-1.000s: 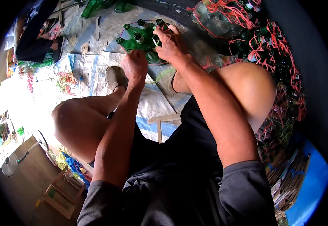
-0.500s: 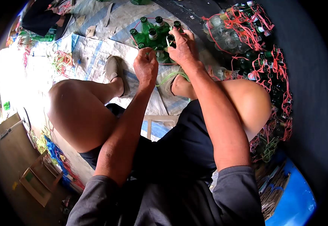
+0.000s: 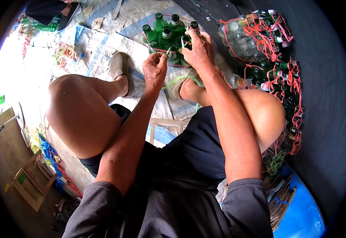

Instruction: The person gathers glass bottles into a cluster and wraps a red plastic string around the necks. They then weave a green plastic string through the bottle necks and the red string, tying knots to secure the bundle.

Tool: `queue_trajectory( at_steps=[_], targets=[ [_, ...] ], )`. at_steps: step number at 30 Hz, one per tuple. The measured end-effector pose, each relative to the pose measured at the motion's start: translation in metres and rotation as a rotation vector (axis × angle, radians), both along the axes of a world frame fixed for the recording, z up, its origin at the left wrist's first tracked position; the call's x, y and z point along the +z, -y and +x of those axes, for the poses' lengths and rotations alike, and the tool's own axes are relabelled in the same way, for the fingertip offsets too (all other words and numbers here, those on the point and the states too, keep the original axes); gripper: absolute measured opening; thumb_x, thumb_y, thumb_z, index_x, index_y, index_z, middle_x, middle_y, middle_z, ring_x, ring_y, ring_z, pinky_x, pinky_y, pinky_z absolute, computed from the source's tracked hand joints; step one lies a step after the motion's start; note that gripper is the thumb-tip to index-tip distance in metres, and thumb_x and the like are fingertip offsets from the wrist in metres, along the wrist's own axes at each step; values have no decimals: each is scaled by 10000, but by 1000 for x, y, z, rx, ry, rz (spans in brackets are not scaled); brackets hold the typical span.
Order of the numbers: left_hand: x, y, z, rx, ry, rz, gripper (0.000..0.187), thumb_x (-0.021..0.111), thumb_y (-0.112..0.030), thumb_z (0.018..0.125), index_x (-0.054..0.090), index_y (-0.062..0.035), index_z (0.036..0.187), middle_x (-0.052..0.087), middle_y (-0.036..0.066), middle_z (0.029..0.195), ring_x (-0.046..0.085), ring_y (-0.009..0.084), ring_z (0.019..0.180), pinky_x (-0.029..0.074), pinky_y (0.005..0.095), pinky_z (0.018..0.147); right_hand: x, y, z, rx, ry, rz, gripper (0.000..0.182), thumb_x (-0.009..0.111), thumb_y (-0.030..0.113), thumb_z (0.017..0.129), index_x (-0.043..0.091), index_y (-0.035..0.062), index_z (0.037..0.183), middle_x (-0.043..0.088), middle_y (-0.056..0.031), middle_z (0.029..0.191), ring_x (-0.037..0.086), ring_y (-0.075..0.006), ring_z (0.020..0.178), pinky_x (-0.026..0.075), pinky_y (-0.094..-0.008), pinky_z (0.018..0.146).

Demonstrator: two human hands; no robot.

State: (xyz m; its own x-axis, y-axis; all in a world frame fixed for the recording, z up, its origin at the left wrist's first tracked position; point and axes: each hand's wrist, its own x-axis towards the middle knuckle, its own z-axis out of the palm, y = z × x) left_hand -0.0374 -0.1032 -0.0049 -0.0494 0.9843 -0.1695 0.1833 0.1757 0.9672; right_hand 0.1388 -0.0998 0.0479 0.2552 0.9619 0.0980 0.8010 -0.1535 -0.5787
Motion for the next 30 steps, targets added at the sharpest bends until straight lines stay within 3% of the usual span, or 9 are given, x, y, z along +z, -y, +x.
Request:
queue_trajectory(
  at_steps=[2,6,10,16,17,21,30],
  targets=[
    [-10,-5,-2,-37,23,-35,205,748,-146,983,739,59,987,675,21,736,556,72,645,457,261,582,1,-1,-1,7,9,6,540,784,142,765,627,180,1281,748,-131,1054,565,-362,1246,471,-455,1062],
    [-5,-11,-1,-50,-86,-35,215,750,-160,974,735,54,970,664,20,706,548,81,633,466,284,589,4,-2,-1,45,92,31,525,763,120,771,627,158,1276,755,-145,1076,585,-367,1217,467,-460,1062],
    [5,-14,-1,-48,-243,-52,224,755,-215,952,756,9,951,689,89,686,609,155,610,496,354,615,13,-9,1,99,167,-22,504,783,126,765,660,126,1254,724,-150,1140,589,-383,1224,459,-464,1085],
    [7,-13,3,-1,-330,-34,269,753,-281,943,762,-12,944,713,165,744,688,311,657,523,433,661,36,-14,-9,207,376,26,518,844,162,744,695,158,1240,680,-146,1120,597,-364,1194,464,-478,1065],
    [7,-14,2,-1,-325,-66,292,751,-312,945,764,-21,947,715,186,763,701,369,698,530,460,680,40,-17,-14,223,392,66,377,798,133,790,741,164,1162,682,-125,1065,616,-336,1160,468,-484,1038],
    [11,-15,3,0,-369,-69,304,739,-345,953,774,-44,959,721,209,791,709,418,745,532,495,694,35,-33,-23,372,318,62,214,666,36,865,793,150,993,718,-89,1031,657,-332,1080,472,-486,1016],
    [9,-16,4,-5,-498,-61,313,709,-356,963,762,-52,908,721,233,815,708,464,800,529,559,701,35,-66,-28,600,271,-475,311,669,26,841,797,168,1086,772,-131,1127,730,-352,1077,549,-506,928]
  ],
)
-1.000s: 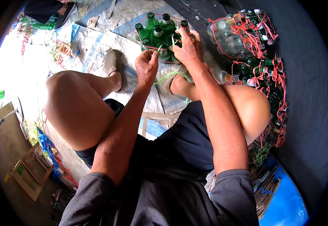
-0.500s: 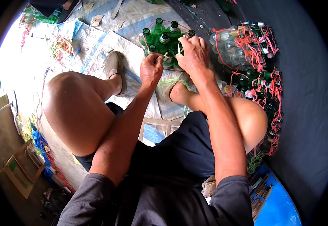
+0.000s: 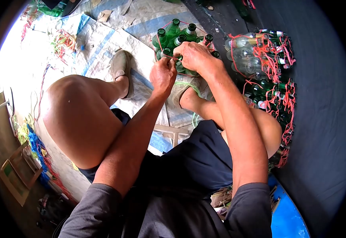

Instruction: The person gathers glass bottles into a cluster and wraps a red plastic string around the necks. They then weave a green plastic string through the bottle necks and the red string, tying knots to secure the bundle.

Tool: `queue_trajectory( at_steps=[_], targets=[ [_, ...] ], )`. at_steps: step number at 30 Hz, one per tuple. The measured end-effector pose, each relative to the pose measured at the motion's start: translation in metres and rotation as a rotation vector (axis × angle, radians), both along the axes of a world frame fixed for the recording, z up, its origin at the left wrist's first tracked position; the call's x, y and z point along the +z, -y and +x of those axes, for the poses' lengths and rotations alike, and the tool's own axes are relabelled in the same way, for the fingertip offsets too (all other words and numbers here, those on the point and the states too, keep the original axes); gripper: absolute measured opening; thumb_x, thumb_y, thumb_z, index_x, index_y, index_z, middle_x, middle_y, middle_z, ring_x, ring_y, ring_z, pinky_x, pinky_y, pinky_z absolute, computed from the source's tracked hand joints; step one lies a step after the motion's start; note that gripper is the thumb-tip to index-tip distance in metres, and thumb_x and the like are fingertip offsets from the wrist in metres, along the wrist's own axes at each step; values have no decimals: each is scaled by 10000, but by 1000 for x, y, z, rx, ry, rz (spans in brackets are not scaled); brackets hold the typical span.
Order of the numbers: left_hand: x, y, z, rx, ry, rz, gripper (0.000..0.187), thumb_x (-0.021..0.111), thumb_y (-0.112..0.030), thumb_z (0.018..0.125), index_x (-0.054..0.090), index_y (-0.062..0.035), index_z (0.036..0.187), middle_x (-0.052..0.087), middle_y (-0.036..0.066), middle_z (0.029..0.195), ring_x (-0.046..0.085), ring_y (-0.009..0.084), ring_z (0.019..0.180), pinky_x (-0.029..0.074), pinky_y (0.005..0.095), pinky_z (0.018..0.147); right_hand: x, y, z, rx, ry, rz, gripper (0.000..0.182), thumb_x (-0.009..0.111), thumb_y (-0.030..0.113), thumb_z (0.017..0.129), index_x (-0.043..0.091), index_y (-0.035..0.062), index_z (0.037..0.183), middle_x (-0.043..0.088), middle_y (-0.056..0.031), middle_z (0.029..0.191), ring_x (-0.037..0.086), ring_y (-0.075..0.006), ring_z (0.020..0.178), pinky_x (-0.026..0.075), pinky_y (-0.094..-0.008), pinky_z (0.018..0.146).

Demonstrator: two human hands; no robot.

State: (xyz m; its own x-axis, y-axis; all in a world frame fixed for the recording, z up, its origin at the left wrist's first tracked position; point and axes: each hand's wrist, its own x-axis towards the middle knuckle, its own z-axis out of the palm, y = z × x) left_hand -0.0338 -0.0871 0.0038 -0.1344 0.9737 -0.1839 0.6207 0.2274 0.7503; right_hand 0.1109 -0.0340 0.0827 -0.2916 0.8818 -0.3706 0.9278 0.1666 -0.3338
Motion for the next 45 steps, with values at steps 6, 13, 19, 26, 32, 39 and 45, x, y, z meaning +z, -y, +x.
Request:
queue_trajectory(
  at_steps=[6,13,19,26,32,39,45],
  targets=[
    [-7,-5,-2,32,-18,-70,350,697,-377,962,757,-41,881,719,236,808,707,469,811,536,556,725,-10,-22,2,66,-54,-203,412,609,-32,827,795,173,1132,773,-153,1094,743,-347,1035,573,-442,850],
    [-6,-4,-3,54,-4,-104,369,690,-385,957,755,-34,863,720,238,807,712,466,817,539,552,733,7,-24,-9,60,107,-339,434,625,-49,837,780,179,1173,725,-115,1179,674,-346,1175,524,-451,966],
    [-3,-6,-3,68,0,-109,379,693,-400,952,768,-34,888,724,234,805,715,462,813,545,543,734,7,-10,-6,445,292,176,235,717,70,850,781,220,1018,688,-65,985,696,-280,1063,515,-449,897],
    [5,-3,-3,74,41,-61,389,708,-413,955,770,-31,912,724,224,792,715,452,799,541,533,720,12,-8,-5,563,395,494,66,692,181,849,754,198,861,693,-19,912,664,-231,983,496,-410,827],
    [8,-1,-5,29,79,6,387,701,-417,979,753,-38,921,719,204,778,707,448,772,528,529,691,16,-13,2,585,468,523,74,706,154,814,768,177,847,726,-30,905,669,-234,1022,500,-402,831],
    [13,0,-7,-3,137,2,404,696,-423,996,738,-31,907,707,207,768,693,452,748,512,523,664,33,-30,9,504,354,399,108,747,148,796,766,102,892,743,-124,847,732,-332,911,564,-476,812],
    [17,0,-9,21,242,48,394,702,-396,999,729,-14,904,710,219,785,691,453,745,510,509,658,49,-43,8,448,323,308,145,740,142,784,751,55,899,753,-190,902,741,-400,934,582,-514,824]
  ],
)
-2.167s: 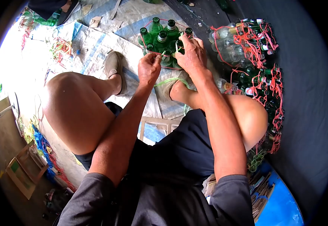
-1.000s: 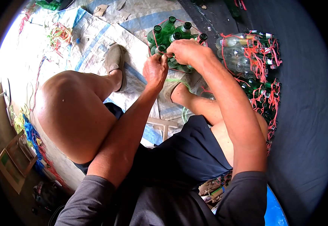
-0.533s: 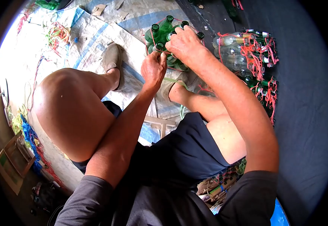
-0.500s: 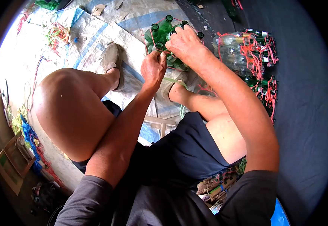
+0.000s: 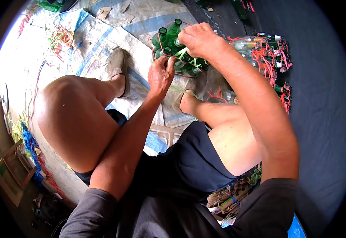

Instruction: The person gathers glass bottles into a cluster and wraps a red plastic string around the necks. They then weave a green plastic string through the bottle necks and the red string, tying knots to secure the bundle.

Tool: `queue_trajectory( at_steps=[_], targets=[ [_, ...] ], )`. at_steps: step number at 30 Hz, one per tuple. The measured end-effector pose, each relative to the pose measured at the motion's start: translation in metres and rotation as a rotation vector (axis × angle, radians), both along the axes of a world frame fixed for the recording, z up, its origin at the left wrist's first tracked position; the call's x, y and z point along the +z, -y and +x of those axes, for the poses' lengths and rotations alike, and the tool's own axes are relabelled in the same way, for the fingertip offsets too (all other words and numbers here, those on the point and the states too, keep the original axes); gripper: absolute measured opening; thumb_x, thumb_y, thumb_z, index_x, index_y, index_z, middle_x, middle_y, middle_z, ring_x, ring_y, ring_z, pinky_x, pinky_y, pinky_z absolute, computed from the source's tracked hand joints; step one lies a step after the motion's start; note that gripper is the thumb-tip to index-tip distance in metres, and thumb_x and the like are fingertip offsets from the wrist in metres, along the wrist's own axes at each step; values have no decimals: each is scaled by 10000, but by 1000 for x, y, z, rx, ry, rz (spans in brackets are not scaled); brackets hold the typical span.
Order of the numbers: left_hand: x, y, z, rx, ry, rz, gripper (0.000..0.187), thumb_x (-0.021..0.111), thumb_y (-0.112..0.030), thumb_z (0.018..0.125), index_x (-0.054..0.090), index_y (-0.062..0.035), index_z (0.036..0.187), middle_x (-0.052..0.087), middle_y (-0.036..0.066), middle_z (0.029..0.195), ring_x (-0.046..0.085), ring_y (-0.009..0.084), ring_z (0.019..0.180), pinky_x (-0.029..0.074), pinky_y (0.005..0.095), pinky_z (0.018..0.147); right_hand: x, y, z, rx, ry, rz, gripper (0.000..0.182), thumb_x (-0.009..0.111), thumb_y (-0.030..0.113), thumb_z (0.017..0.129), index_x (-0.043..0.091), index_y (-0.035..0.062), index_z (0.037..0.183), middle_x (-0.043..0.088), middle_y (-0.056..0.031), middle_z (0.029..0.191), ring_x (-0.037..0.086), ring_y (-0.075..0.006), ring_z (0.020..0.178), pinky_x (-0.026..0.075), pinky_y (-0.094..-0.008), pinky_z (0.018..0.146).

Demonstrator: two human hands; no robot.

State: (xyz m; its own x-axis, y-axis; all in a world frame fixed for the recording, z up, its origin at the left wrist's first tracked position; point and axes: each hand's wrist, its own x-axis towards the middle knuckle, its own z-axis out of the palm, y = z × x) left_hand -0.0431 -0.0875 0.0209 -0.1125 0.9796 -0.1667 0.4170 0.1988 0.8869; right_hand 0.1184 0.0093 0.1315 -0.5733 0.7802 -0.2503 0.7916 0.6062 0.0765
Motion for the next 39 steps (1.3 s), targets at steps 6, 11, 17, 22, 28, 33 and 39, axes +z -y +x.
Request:
queue_trajectory(
  at_steps=[6,11,17,22,28,33,39],
  targets=[
    [-4,-1,2,11,27,16,383,699,-358,1003,711,9,894,695,219,766,669,420,682,498,485,638,23,-22,-11,-139,187,-223,259,749,115,802,766,15,1040,774,-214,1057,749,-392,1051,587,-504,910],
    [-7,-3,4,6,65,-35,324,686,-328,1004,732,-13,940,713,207,793,680,413,740,516,496,676,12,-29,-2,-122,99,-158,221,716,93,823,760,1,1018,769,-240,1032,750,-414,1031,594,-517,895],
    [-13,-1,9,31,102,39,319,706,-282,1003,727,27,931,680,210,732,627,305,600,486,431,612,3,-34,1,-101,56,-116,178,681,52,840,752,-13,989,759,-260,1020,752,-420,1008,605,-513,862],
    [-16,-1,11,21,135,34,292,696,-270,1011,741,18,982,687,198,743,619,264,606,485,411,611,-3,-36,3,-68,30,-117,170,678,-7,824,743,-21,981,756,-255,1014,747,-428,1002,607,-512,852],
    [-17,0,14,30,149,19,269,679,-260,1021,749,-1,995,676,180,730,611,251,605,479,402,609,-9,-44,3,-36,6,-133,194,695,-44,789,743,-8,974,749,-248,1023,736,-435,1009,601,-515,839],
    [-13,0,14,13,136,-22,274,641,-302,1023,712,-42,979,725,213,848,692,468,810,521,537,684,-24,-50,11,51,-81,-109,59,659,-30,837,645,6,882,710,-224,878,704,-453,924,548,-538,770],
    [-10,0,16,41,114,10,283,657,-287,1018,721,-17,960,689,204,779,653,380,691,498,471,649,-27,-55,9,44,-98,-154,38,656,-23,841,641,8,856,701,-222,878,694,-454,929,535,-532,766]
  ],
)
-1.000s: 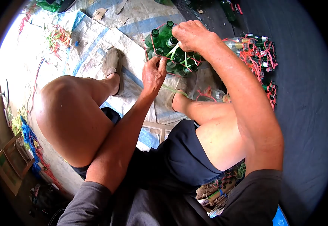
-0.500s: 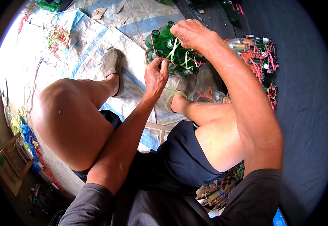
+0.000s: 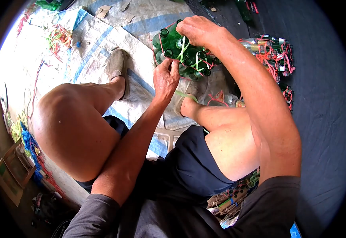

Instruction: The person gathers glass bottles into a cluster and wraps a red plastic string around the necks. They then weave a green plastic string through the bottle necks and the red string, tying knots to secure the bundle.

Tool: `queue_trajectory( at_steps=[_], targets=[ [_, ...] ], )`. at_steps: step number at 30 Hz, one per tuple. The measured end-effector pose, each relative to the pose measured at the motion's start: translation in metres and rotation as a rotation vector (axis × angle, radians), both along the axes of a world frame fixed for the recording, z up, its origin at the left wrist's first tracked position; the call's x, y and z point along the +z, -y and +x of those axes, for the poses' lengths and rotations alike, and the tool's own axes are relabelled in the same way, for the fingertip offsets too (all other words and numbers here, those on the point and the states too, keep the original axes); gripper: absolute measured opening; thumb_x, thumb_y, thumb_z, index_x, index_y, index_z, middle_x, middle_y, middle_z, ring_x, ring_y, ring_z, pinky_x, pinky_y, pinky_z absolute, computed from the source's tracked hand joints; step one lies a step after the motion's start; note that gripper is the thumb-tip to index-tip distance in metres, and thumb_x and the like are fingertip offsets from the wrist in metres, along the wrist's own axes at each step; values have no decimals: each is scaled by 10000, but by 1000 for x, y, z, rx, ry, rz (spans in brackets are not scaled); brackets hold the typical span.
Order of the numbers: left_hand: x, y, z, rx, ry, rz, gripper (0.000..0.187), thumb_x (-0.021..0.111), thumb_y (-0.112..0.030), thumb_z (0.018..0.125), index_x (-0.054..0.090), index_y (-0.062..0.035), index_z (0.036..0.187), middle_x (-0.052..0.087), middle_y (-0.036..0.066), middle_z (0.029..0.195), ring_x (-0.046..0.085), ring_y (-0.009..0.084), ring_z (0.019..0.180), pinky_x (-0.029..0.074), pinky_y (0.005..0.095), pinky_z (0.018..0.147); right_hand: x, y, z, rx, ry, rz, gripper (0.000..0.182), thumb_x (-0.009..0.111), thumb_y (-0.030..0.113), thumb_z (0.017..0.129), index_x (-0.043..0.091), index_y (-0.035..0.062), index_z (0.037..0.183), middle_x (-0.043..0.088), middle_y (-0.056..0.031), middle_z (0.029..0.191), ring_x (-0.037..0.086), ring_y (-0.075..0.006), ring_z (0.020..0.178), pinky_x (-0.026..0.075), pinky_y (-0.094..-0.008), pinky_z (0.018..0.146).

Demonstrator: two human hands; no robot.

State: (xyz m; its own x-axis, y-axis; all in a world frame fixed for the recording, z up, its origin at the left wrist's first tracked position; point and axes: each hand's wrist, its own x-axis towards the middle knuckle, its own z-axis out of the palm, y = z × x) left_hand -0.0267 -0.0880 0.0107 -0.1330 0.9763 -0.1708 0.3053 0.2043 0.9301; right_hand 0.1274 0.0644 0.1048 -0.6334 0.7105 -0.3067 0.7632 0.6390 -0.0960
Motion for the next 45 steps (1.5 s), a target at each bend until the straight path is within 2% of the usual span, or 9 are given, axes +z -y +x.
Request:
queue_trajectory(
  at_steps=[12,15,18,22,32,38,42,43,45],
  targets=[
    [3,-2,2,15,-31,-11,307,659,-279,1010,706,13,924,678,221,755,658,358,651,499,444,641,-12,-10,10,-58,-108,-95,39,678,42,901,674,20,934,702,-206,908,682,-449,932,524,-517,762],
    [2,0,4,26,-13,-16,294,650,-266,1012,713,10,933,681,221,757,659,341,644,499,440,637,-20,-12,10,-116,-132,-116,201,670,-92,767,683,37,920,725,-165,857,747,-371,816,565,-476,652],
    [1,0,6,43,-2,8,275,641,-253,1015,726,2,951,688,218,766,661,320,643,500,434,636,-16,-12,6,-238,-59,-227,52,682,39,900,667,12,942,691,-215,902,672,-457,900,508,-525,742],
    [-3,1,9,39,19,1,257,632,-238,1019,738,-8,976,695,214,779,658,303,646,502,420,641,-23,-13,3,-217,-68,-230,35,664,25,904,658,0,928,681,-224,876,664,-466,896,500,-524,739],
    [-3,3,1,31,13,-29,248,655,-227,1006,746,2,983,670,200,726,581,253,581,486,403,619,-4,-8,-8,-485,-114,-435,205,556,-29,954,725,-2,1067,707,-169,737,702,-250,499,558,-401,434],
    [3,3,-12,28,-61,-10,267,698,-228,978,754,25,914,712,172,726,667,213,615,521,381,637,-14,-5,4,-607,-181,-544,297,511,-36,937,733,-23,1135,703,-164,709,706,-220,508,593,-359,440],
    [8,6,-18,6,-29,1,270,708,-218,973,747,43,913,724,168,733,669,221,621,525,377,644,-13,9,2,-584,-240,-464,324,493,-67,918,724,-28,1142,693,-168,704,696,-209,502,561,-401,439],
    [9,6,-19,2,-27,11,273,707,-220,972,747,43,913,724,170,734,671,227,623,526,379,646,-7,14,-1,-582,-221,-451,318,490,-36,906,712,-33,1134,727,-227,807,756,-318,659,594,-474,582],
    [11,4,-22,-8,-43,27,278,706,-227,969,750,42,916,722,177,736,678,248,628,529,387,651,-11,27,1,-411,-250,-196,305,499,13,898,705,-30,1118,733,-268,907,749,-401,820,596,-508,723]
  ],
)
